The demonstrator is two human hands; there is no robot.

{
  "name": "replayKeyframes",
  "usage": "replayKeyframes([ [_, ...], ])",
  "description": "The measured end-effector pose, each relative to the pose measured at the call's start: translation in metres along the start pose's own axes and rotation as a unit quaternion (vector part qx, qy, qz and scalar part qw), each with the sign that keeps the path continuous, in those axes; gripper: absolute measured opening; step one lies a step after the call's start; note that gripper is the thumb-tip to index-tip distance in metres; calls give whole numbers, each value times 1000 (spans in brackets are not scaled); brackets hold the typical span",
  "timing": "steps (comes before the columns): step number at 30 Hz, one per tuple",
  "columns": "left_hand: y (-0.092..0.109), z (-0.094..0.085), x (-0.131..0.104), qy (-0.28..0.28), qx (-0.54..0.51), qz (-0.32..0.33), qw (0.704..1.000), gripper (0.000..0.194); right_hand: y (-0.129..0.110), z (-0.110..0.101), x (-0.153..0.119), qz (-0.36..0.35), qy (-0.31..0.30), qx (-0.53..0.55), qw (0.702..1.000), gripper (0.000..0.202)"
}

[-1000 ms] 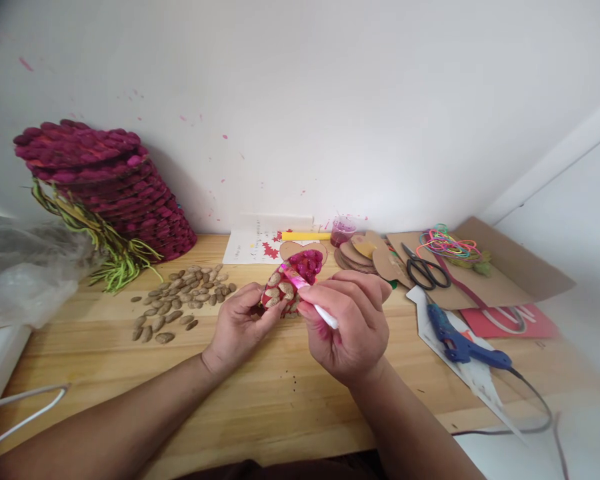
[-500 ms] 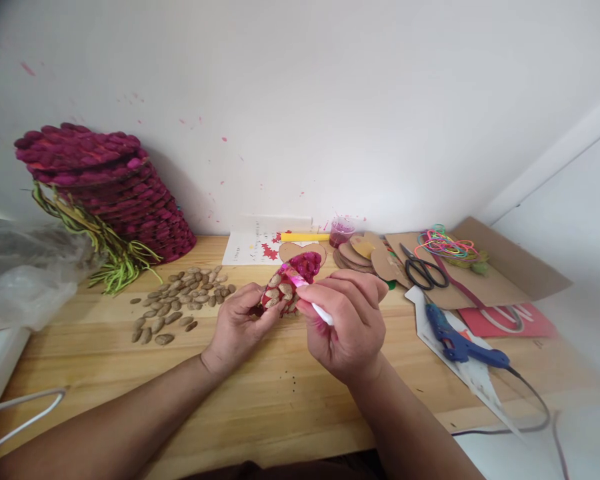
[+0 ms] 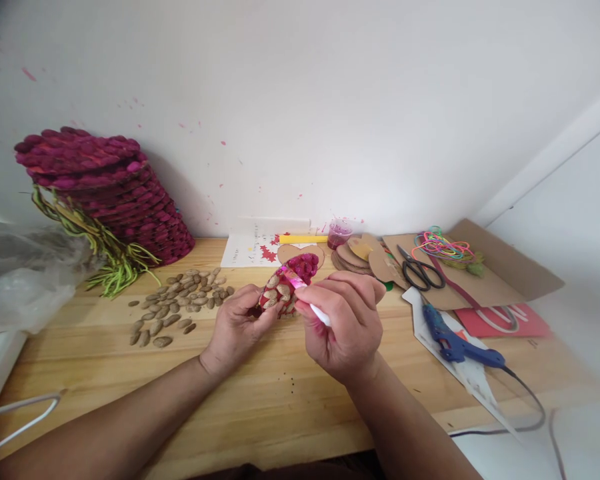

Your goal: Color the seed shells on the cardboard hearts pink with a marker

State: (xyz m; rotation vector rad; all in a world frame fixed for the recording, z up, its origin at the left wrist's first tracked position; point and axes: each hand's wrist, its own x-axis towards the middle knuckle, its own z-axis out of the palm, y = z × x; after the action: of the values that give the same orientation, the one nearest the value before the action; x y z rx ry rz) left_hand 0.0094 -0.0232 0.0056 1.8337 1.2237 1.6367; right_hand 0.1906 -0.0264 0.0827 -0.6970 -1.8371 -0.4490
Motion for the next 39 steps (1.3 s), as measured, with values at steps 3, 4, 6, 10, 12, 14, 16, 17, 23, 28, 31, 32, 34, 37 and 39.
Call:
replayKeyframes([
  [3, 1, 0, 0, 3, -3, 4, 1000, 28, 2, 0, 0, 6, 9, -7, 1000, 7],
  [4, 1, 0, 0, 2, -3, 5, 1000, 28, 2, 0, 0, 6, 6, -1, 1000, 8],
  [6, 1, 0, 0, 1, -4, 5, 1000, 29, 1, 0, 0, 3, -5, 14, 1000, 9],
  [10, 0, -1, 0, -3, -6, 1, 1000, 29, 1, 0, -1, 5, -6, 18, 1000, 10],
  [12, -1, -1, 0, -6, -5, 0, 1000, 28, 3, 0, -1, 12, 4, 5, 1000, 11],
  [14, -1, -1, 0, -7, -8, 0, 1000, 28, 5, 0, -1, 15, 9, -2, 1000, 12],
  [16, -1, -1, 0, -7, -11, 0, 1000, 27, 7, 0, -1, 18, 12, -5, 1000, 12],
  [17, 0, -1, 1, -6, -12, -1, 1000, 28, 7, 0, -1, 20, 13, -8, 1000, 12],
  [23, 1, -1, 1, -6, -16, -4, 1000, 29, 6, 1, -1, 21, 18, 13, 1000, 12],
  [28, 1, -1, 1, -7, -26, -18, 999, 29, 8, 1, -2, 30, 20, -3, 999, 14],
  [31, 0, -1, 1, -13, -33, -27, 999, 30, 8, 1, -2, 32, 25, 4, 999, 14],
  [32, 0, -1, 0, -14, -34, -30, 999, 30, 8, 1, -2, 30, 24, 12, 999, 13],
  [34, -1, -1, 0, -19, -35, -37, 999, 30, 8, 1, -3, 27, 17, 25, 999, 14],
  [37, -2, -1, 0, -20, -37, -45, 998, 30, 9, 2, -4, 33, 16, 20, 999, 14],
  [39, -2, -1, -1, -21, -38, -49, 998, 30, 10, 3, -4, 40, 24, 11, 999, 14],
])
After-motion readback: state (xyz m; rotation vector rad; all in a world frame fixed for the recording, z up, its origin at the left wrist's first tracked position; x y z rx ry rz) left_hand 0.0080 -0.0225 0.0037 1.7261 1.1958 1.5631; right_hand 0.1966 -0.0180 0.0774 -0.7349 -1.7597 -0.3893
